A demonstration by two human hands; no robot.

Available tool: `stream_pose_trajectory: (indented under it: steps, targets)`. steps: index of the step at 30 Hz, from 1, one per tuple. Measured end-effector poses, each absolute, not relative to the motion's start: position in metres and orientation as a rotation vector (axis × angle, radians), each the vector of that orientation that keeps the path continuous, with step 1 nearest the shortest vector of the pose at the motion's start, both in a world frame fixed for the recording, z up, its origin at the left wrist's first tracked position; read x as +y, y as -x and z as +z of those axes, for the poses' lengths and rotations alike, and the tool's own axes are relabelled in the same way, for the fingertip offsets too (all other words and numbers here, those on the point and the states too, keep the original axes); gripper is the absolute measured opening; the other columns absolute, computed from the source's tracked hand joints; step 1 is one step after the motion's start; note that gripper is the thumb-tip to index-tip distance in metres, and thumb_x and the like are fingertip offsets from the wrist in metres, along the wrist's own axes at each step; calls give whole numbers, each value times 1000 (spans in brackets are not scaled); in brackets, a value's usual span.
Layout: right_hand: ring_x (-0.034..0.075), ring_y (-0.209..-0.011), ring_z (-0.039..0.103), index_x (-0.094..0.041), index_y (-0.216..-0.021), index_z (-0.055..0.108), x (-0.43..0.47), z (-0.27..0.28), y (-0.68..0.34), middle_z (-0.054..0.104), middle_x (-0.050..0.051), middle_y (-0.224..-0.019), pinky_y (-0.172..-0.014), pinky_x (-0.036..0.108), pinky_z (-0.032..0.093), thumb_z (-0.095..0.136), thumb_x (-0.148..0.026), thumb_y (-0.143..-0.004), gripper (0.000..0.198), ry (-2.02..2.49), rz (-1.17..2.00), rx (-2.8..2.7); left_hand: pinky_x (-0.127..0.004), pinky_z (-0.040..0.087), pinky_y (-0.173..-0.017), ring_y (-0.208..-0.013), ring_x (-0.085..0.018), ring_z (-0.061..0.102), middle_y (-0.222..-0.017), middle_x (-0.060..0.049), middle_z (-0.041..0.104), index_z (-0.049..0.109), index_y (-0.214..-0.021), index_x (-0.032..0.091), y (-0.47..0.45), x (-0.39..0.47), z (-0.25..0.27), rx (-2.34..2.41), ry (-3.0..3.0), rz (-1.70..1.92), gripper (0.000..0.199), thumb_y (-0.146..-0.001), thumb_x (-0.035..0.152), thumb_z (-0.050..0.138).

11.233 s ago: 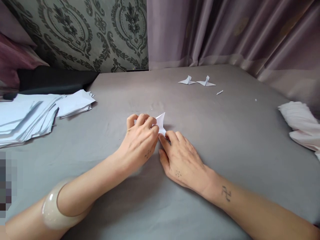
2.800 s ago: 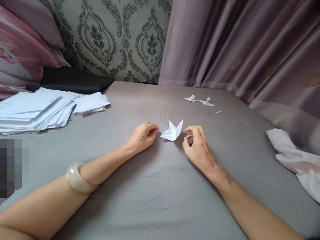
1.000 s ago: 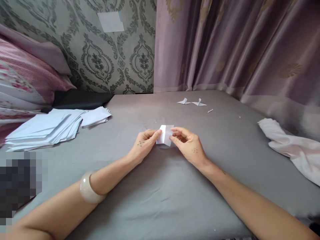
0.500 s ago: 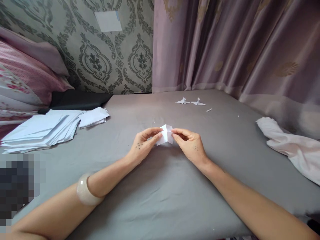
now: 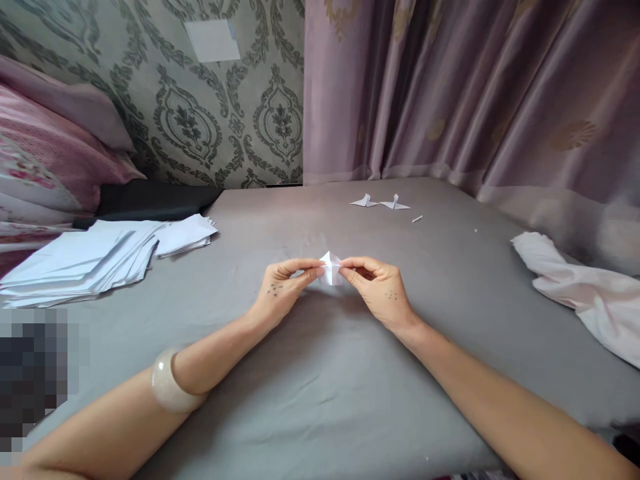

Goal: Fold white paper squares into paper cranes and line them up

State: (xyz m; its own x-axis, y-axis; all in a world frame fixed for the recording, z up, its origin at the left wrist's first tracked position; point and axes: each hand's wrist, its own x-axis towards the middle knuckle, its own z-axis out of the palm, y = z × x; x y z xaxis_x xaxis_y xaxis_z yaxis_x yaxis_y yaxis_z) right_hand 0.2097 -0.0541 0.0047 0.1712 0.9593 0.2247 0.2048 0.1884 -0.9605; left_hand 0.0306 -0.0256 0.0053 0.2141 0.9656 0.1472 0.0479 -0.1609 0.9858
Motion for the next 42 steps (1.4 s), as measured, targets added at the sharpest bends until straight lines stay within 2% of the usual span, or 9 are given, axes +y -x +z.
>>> stream_pose_trajectory:
  steps: [8,14,20,26,42]
  targets:
    - [14,-66,54,-23,-80,72,-54,4,-209,64,1,-76,-64,28,44,68,-34,-75,12,1244,789,-1326,-29,45,-79,-84,-17,59,-85,-3,69,76,-85,23,-29,-25,6,985,-1602,1156,15,-77,35,71]
    - [12,-68,52,-23,-80,70,-54,5,-210,59,2,-85,-64,27,45,66,-31,-78,9,1195,688,-1431,-27,43,-80,-80,-14,55,-84,-3,60,75,-85,23,-31,-27,11,978,-1715,1187,11,-79,29,69]
    - [13,-70,55,-23,-81,67,-59,8,-208,62,2,-87,-66,27,45,62,-29,-82,8,1192,623,-1544,-30,43,-85,-87,-16,58,-88,-4,64,70,-80,20,-30,-27,10,937,-1858,1207,14,-83,33,65]
    - [12,-67,55,-24,-87,67,-63,10,-210,64,1,-84,-66,26,45,58,-24,-86,9,1173,556,-1624,-32,43,-84,-82,-17,56,-84,-4,66,68,-87,21,-27,-26,9,900,-2036,1196,9,-85,29,62]
    - [10,-71,56,-20,-90,64,-68,11,-208,62,2,-86,-66,25,47,55,-14,-89,11,1072,360,-1781,-33,45,-81,-81,-16,60,-84,-3,68,67,-83,20,-30,-28,13,813,-2087,1209,5,-85,23,64]
